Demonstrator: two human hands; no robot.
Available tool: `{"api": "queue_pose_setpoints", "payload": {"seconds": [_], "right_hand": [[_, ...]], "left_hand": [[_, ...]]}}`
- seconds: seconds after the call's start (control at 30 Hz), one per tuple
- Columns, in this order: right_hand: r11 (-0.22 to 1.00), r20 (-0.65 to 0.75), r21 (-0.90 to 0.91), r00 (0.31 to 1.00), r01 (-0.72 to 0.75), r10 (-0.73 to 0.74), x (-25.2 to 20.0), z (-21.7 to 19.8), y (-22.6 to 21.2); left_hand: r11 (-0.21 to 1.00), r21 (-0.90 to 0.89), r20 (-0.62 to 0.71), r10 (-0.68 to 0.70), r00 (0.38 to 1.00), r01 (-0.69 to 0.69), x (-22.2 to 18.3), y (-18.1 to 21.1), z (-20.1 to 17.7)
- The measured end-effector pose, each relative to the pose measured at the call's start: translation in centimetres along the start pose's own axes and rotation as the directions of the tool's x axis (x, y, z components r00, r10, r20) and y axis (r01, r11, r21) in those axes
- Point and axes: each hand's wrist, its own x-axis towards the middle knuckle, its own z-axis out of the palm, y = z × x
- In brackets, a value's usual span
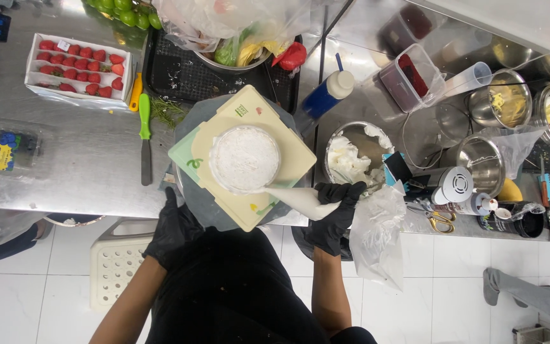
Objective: Apply and smooth white icing on top of a small cake using a piping bag and a long spatula.
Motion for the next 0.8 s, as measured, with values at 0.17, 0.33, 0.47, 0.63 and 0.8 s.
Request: {"api": "queue_pose_setpoints", "payload": {"seconds": [0.17, 0.33, 0.47, 0.63, 0.8], "right_hand": [[1.000, 0.063, 0.024, 0.998, 0.003, -0.005, 1.2, -1.0, 0.7], [0.999, -0.043, 0.015, 0.999, 0.033, -0.032, 2.9, -1.5, 1.5], [1.000, -0.055, 0.004, 0.998, 0.007, -0.007, 3.3, -0.6, 0.7], [1.000, 0.009, 0.006, 1.000, 0.029, -0.029, 4.8, -1.7, 1.2], [0.998, -0.038, -0.033, 0.997, 0.059, -0.060, 5.7, -1.3, 1.4]], "left_hand": [[0.972, -0.152, 0.058, 0.188, 0.980, -0.177, 5.6, 1.4, -7.2], [0.983, -0.147, -0.108, 0.093, 0.990, -0.108, 2.8, 1.0, -3.2], [0.966, 0.222, 0.034, 0.126, 0.991, -0.130, 1.2, -1.8, -1.4], [0.995, 0.072, -0.023, 0.069, 0.997, -0.067, -0.3, 1.5, 0.8], [0.947, -0.250, 0.038, 0.217, 0.975, -0.201, 3.4, 3.6, -2.4]]}}
